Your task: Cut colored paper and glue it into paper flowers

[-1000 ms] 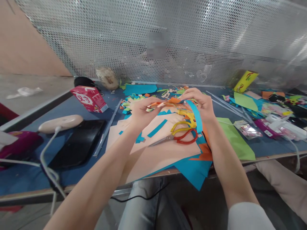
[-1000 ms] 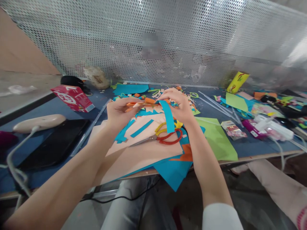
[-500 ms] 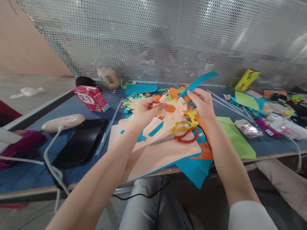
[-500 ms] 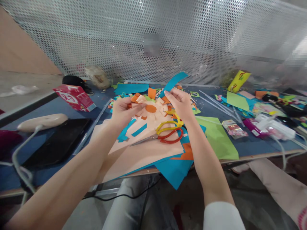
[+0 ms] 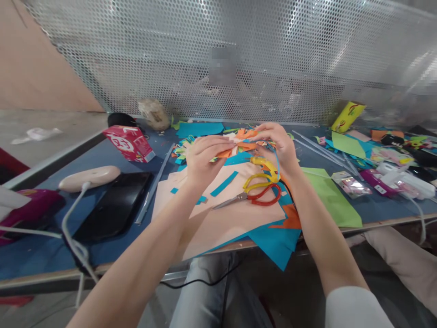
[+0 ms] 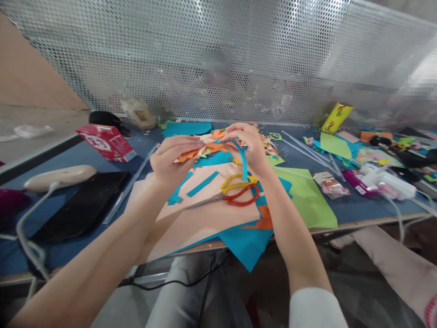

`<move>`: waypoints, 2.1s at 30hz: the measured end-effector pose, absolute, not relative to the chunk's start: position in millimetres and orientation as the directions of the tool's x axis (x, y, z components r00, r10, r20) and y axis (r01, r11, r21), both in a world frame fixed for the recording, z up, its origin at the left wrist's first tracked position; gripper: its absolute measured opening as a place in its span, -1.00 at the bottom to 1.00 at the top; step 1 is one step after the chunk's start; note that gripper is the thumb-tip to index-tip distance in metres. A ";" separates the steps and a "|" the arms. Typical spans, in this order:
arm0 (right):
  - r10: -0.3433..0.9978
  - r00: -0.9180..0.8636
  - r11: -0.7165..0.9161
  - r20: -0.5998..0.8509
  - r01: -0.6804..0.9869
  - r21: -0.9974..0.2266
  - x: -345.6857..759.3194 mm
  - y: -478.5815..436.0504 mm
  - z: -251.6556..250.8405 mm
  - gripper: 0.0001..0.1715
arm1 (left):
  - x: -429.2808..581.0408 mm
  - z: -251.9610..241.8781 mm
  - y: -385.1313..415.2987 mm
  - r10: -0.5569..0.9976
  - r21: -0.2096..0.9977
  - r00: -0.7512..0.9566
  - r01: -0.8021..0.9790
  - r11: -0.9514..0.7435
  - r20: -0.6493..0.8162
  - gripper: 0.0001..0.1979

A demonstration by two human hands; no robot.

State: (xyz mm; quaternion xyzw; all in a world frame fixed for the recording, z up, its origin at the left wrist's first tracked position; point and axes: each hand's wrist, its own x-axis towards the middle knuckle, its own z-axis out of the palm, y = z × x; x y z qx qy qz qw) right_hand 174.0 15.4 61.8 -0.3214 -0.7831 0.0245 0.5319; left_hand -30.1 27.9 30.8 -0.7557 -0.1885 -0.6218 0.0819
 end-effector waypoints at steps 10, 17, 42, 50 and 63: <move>0.469 -0.255 0.785 0.846 0.560 -0.266 174.5 9.3 64.0 -0.88 | -32.3 32.5 30.0 -0.017 -0.078 0.130 0.480 -0.874 0.991 -0.84; 0.457 -0.274 0.778 0.846 0.584 -0.231 175.8 11.5 61.7 -0.85 | -30.9 31.3 26.1 0.127 0.048 0.141 0.463 -0.885 0.982 -0.88; 0.894 -0.055 0.439 0.445 0.316 -0.841 165.3 28.7 45.3 -0.63 | -17.5 28.7 33.0 0.955 0.914 0.084 -0.325 -0.244 0.285 -0.71; 0.604 -0.119 0.760 0.788 0.385 -0.524 164.6 24.2 49.2 -0.86 | -28.2 41.4 21.5 0.487 0.412 0.147 0.361 -0.837 0.861 -0.72; 0.219 -0.219 0.822 0.951 0.567 -0.059 165.5 3.4 59.1 -0.78 | -27.0 51.2 6.3 -0.090 -0.139 0.138 0.406 -0.903 0.986 -0.88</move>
